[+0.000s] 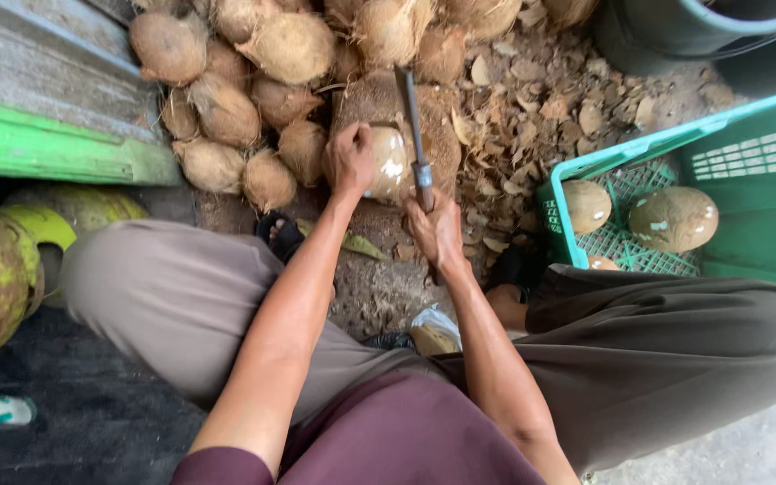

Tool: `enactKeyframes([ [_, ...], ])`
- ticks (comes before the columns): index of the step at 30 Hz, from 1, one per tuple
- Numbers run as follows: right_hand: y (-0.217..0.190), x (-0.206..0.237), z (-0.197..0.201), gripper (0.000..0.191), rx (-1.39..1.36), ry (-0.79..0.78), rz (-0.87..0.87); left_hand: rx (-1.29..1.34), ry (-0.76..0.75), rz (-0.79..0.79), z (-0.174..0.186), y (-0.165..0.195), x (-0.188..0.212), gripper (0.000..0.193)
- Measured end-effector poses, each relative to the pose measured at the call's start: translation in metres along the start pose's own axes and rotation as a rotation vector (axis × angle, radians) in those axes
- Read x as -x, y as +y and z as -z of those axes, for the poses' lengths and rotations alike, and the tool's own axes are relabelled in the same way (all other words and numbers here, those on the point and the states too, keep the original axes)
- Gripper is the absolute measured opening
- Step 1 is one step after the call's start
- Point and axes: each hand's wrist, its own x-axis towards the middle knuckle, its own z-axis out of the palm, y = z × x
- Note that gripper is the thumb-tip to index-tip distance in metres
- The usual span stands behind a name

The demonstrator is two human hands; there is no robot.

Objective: The person sits on the ground and uses a cleaver to chop the outer husk off coconuts, rotating each coconut between strikes on a wooden stump. Trimmed coconuts are placed into a green plastic crate beside them.

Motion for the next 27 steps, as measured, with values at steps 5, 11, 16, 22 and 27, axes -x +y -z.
enactKeyframes([
  [5, 0.01, -0.004, -0.002, 0.044, 0.162, -0.042, -0.028, 0.146, -0.134, 0.095, 0.004, -0.025, 0.0, 0.048],
  [11, 0.031, -0.003, -0.002, 0.044, 0.202, -0.119, -0.182, 0.272, -0.321, -0.058, 0.03, -0.031, 0.015, 0.099],
  [16, 0.053, 0.0, 0.005, 0.038, 0.181, -0.1, -0.149, 0.399, -0.033, 0.158, 0.023, 0.012, 0.041, 0.086],
  [22, 0.071, 0.002, 0.015, 0.025, 0.092, -0.131, -0.058, 0.56, 0.026, -0.063, -0.022, 0.103, 0.074, 0.076],
  [27, 0.062, 0.006, 0.023, 0.031, 0.027, -0.091, -0.02, 0.331, -0.228, -0.424, -0.107, 0.21, 0.133, 0.069],
])
